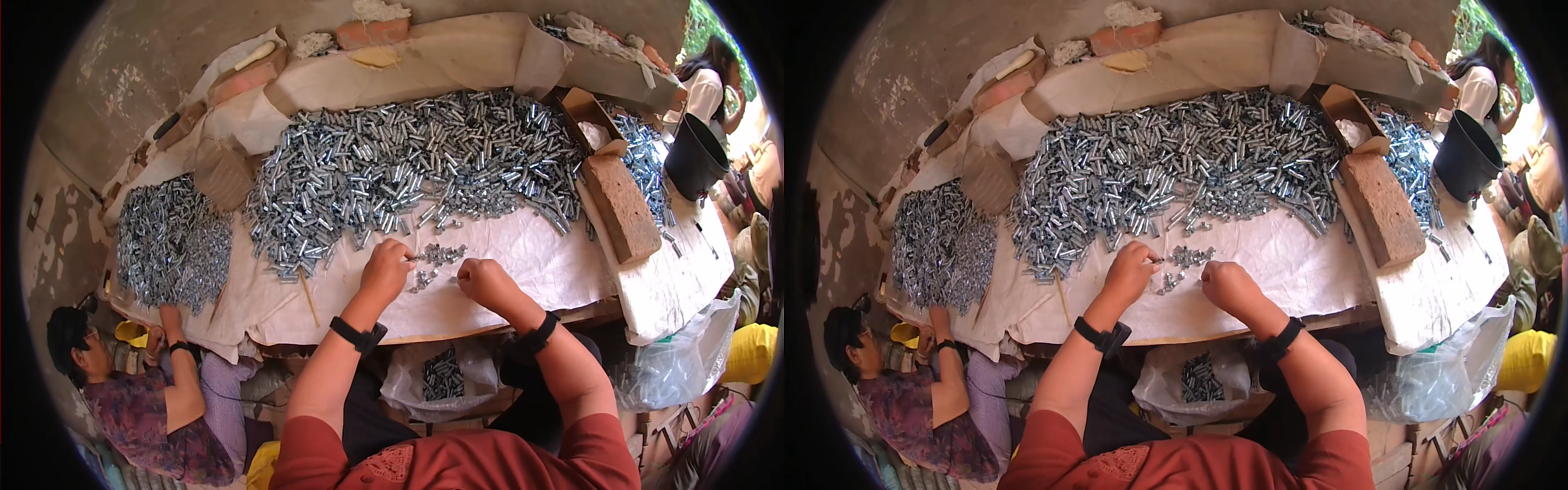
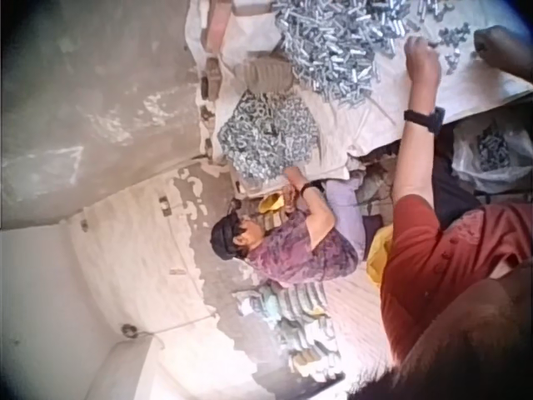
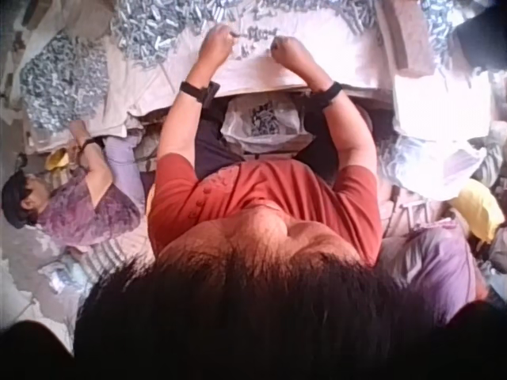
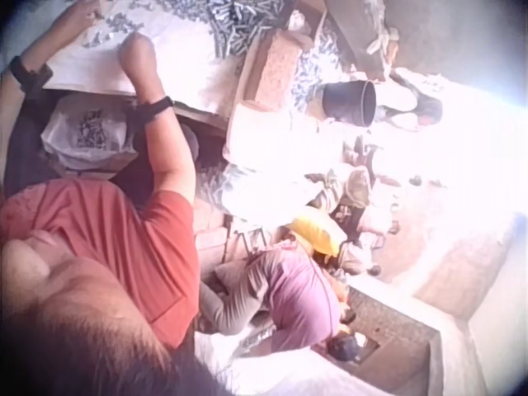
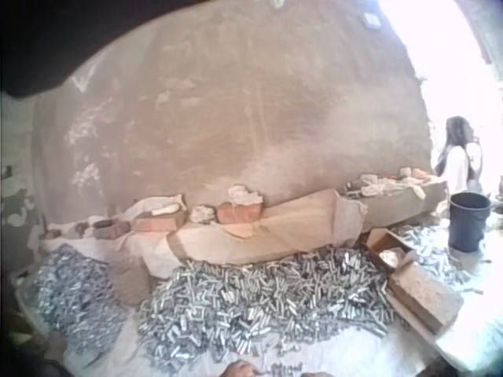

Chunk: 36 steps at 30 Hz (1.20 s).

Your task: Sorting and inspecting small metal bolts or screws from a large pile on a workbench.

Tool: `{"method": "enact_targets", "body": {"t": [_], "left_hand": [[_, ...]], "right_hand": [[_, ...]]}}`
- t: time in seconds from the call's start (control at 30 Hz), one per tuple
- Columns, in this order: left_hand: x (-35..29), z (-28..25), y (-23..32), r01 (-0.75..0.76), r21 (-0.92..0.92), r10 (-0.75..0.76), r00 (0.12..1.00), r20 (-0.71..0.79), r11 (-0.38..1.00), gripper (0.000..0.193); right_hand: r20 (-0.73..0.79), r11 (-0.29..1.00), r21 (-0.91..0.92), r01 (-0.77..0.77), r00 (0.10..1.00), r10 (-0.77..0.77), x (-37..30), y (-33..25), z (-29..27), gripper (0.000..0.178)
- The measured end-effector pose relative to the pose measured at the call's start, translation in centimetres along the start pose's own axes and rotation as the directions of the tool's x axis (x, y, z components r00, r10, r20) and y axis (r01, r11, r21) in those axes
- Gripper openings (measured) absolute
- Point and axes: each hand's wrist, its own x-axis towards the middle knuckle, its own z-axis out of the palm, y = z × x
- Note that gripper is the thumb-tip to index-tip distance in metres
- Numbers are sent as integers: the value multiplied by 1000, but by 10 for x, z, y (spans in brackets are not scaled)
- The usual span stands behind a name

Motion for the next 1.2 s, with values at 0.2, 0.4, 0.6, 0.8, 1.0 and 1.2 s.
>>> {"method": "enact_targets", "body": {"t": [0.2,0.4,0.6,0.8,1.0,1.2], "left_hand": [[-24,-15,37,568,-575,-318,817,481,589,15],[-39,-9,41,545,-705,-210,834,510,455,16],[-41,-11,46,534,-731,-224,845,486,425,12],[-45,-8,44,500,-725,-246,865,437,474,10],[-47,-6,47,75,-425,-48,996,74,902,7],[-57,0,52,125,-186,-76,965,252,975,7]], "right_hand": [[255,571,742,-351,936,245,1,-18,-12,10],[481,-74,876,-476,872,86,-6,-29,2,14],[463,-9,884,-467,875,143,-5,-31,2,11],[439,11,894,-448,881,173,-6,-34,6,11],[463,70,867,-493,850,250,-18,-27,26,13],[473,517,651,-555,830,295,-29,-40,36,14]]}}
